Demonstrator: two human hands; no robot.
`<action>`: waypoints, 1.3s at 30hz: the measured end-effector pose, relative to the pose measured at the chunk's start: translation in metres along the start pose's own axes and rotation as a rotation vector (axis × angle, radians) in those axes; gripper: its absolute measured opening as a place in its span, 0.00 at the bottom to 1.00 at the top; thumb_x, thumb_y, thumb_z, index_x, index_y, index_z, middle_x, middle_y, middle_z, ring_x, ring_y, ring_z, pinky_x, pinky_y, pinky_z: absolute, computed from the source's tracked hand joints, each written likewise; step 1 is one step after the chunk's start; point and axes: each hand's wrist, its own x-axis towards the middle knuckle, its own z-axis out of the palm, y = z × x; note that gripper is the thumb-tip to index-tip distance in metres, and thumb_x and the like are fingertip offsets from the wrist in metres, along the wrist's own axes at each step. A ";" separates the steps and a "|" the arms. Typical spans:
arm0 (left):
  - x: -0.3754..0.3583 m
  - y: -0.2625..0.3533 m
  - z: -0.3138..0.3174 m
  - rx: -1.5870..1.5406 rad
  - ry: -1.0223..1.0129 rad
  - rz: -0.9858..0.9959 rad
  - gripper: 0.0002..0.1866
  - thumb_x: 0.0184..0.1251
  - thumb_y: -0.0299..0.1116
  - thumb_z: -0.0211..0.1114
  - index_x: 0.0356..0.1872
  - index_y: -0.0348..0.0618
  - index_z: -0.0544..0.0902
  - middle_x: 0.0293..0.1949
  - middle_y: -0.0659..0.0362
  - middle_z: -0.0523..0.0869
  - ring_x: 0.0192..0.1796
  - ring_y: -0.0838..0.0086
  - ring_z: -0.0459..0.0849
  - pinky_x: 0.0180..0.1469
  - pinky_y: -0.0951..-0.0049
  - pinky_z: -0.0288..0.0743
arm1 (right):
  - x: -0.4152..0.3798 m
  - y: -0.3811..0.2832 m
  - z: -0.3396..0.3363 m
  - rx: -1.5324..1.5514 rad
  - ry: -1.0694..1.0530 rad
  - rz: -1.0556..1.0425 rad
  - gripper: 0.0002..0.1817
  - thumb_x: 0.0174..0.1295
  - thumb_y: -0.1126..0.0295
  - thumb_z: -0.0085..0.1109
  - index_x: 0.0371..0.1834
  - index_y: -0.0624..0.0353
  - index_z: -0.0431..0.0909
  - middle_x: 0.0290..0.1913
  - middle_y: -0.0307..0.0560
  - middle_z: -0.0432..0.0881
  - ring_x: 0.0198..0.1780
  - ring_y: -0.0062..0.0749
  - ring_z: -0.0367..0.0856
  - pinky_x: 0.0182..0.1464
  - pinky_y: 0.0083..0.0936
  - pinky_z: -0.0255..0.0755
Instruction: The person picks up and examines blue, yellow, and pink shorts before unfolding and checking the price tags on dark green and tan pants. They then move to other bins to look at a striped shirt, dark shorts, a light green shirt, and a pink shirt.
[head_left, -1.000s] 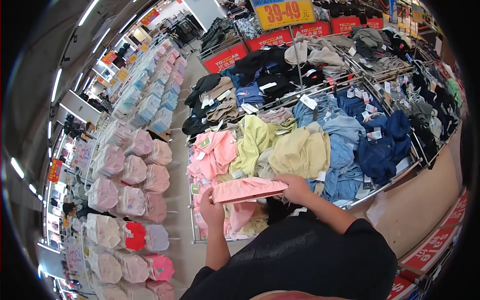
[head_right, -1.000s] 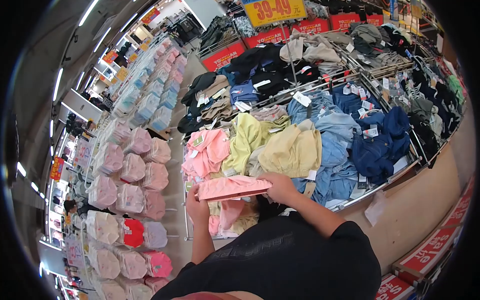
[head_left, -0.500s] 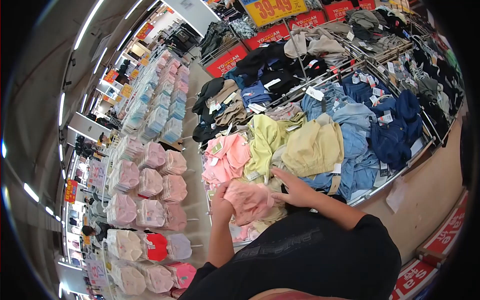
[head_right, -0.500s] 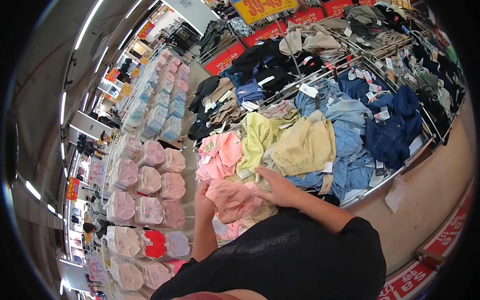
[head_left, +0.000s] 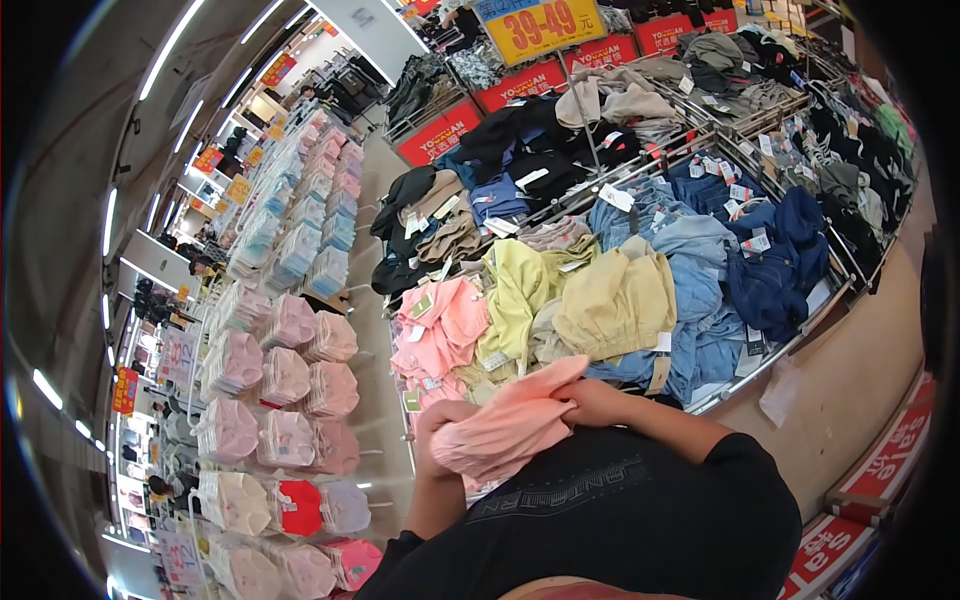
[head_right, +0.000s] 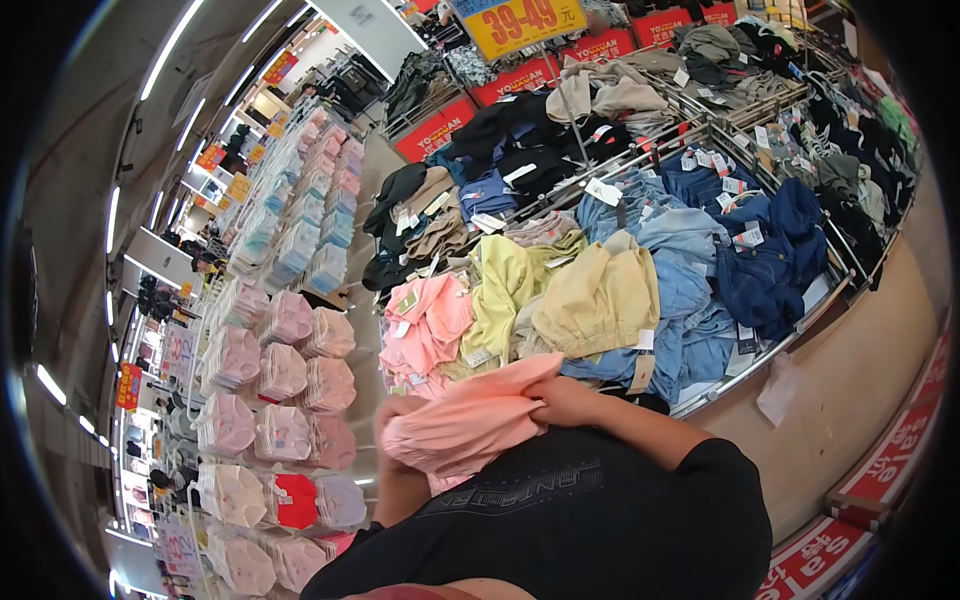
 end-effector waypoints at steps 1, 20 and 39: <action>-0.006 -0.003 -0.013 -0.103 0.003 0.039 0.15 0.71 0.33 0.65 0.54 0.38 0.81 0.45 0.52 0.89 0.46 0.66 0.88 0.52 0.67 0.83 | 0.002 0.005 0.006 -0.030 0.157 -0.151 0.17 0.61 0.63 0.60 0.51 0.57 0.84 0.46 0.57 0.88 0.48 0.50 0.87 0.52 0.40 0.78; -0.015 -0.051 -0.061 0.557 0.449 -0.338 0.27 0.65 0.19 0.55 0.67 0.31 0.75 0.57 0.51 0.85 0.61 0.64 0.83 0.65 0.69 0.74 | -0.007 -0.005 -0.012 0.537 0.501 0.103 0.13 0.69 0.71 0.48 0.48 0.64 0.81 0.33 0.45 0.85 0.35 0.26 0.81 0.40 0.27 0.75; -0.004 -0.111 0.028 0.835 -0.140 -0.693 0.24 0.74 0.40 0.65 0.64 0.37 0.79 0.50 0.49 0.89 0.53 0.61 0.88 0.57 0.66 0.78 | -0.016 -0.059 -0.037 1.343 0.291 0.275 0.16 0.75 0.68 0.47 0.60 0.62 0.77 0.47 0.43 0.83 0.48 0.23 0.81 0.51 0.23 0.76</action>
